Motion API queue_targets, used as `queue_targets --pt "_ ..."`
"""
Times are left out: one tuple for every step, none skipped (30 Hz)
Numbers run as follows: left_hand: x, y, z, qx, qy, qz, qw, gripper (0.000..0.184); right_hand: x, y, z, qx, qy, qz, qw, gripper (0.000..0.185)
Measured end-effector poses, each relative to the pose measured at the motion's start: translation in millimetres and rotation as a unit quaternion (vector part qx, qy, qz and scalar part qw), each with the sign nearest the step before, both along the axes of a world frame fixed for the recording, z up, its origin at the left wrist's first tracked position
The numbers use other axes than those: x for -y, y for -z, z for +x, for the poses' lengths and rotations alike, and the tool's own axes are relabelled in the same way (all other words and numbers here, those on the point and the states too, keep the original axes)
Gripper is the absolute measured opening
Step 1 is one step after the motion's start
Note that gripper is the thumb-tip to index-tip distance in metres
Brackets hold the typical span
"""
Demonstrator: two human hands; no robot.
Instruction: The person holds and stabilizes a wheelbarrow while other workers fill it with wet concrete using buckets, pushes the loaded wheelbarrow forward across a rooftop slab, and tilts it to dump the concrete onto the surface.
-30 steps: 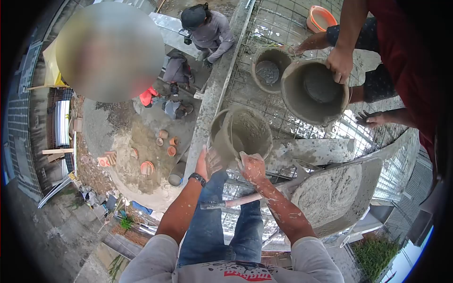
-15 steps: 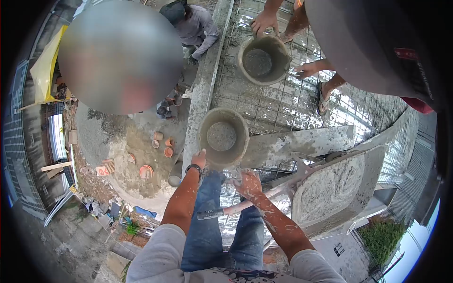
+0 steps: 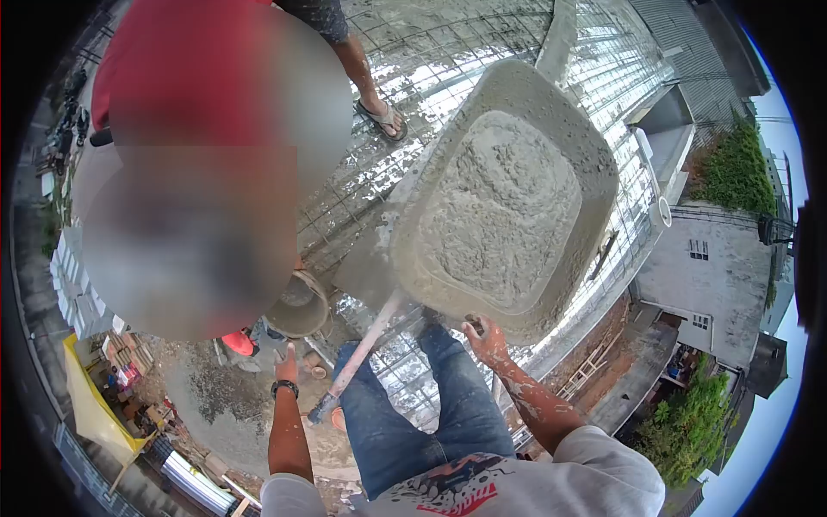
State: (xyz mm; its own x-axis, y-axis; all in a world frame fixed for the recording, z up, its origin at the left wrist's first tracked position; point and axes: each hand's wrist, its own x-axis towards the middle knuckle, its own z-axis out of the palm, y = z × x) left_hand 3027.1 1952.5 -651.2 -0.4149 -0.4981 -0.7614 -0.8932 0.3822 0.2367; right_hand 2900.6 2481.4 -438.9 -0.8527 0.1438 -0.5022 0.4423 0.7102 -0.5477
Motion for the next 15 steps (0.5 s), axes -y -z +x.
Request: queue_targets --pt "-3 -10 1 -0.001 0.044 -0.004 0.999 0.103 -34 6 17 -0.005 0.038 -0.008 0.999 0.038" --pt "-32 -57 -10 -0.005 0.015 0.012 1.0 0.101 -64 2 30 -0.007 0.059 0.016 0.998 0.037" --pt "-60 -90 -17 -0.008 -0.016 0.029 0.999 0.1 -93 -2 45 -0.008 0.079 0.041 0.996 0.035" --pt "-84 -114 -23 -0.011 0.015 0.015 1.0 0.099 -124 -1 62 0.019 0.103 0.047 0.993 0.035" --pt "-106 -135 -31 -0.014 0.042 0.001 0.999 0.097 -154 4 80 0.046 0.125 0.052 0.99 0.034" --pt "-125 -152 -38 -0.02 0.064 -0.014 0.998 0.095 -183 3 94 0.093 0.124 0.05 0.987 0.034" --pt "-142 -158 -42 -0.046 0.085 -0.011 0.995 0.091 -212 2 109 0.14 0.122 0.048 0.982 0.034" --pt "-156 -164 -45 -0.072 0.101 -0.011 0.992 0.087 -261 68 164 0.145 0.032 0.088 0.985 0.035" --pt "-175 -180 -55 -0.07 0.099 0.05 0.991 0.086 -307 129 217 0.141 -0.055 0.13 0.98 0.037" --pt "-194 -197 -62 -0.067 0.089 0.106 0.988 0.085 -311 108 213 0.209 0.032 0.104 0.972 0.037" --pt "-215 -219 -68 -0.07 0.099 0.042 0.992 0.085 -314 84 208 0.269 0.121 0.089 0.951 0.038" --pt "-235 -238 -76 -0.071 0.105 -0.022 0.992 0.086 -311 56 196 0.282 0.171 0.031 0.944 0.037" --pt "-245 -244 -78 -0.065 0.106 -0.024 0.992 0.087 -306 39 188 0.299 0.219 -0.024 0.929 0.036" --pt "-250 -245 -79 -0.059 0.111 -0.023 0.992 0.089 -304 38 188 0.282 0.241 -0.065 0.926 0.032" --pt "-250 -238 -76 -0.047 0.113 -0.015 0.992 0.089 -304 38 184 0.267 0.267 -0.104 0.92 0.028"
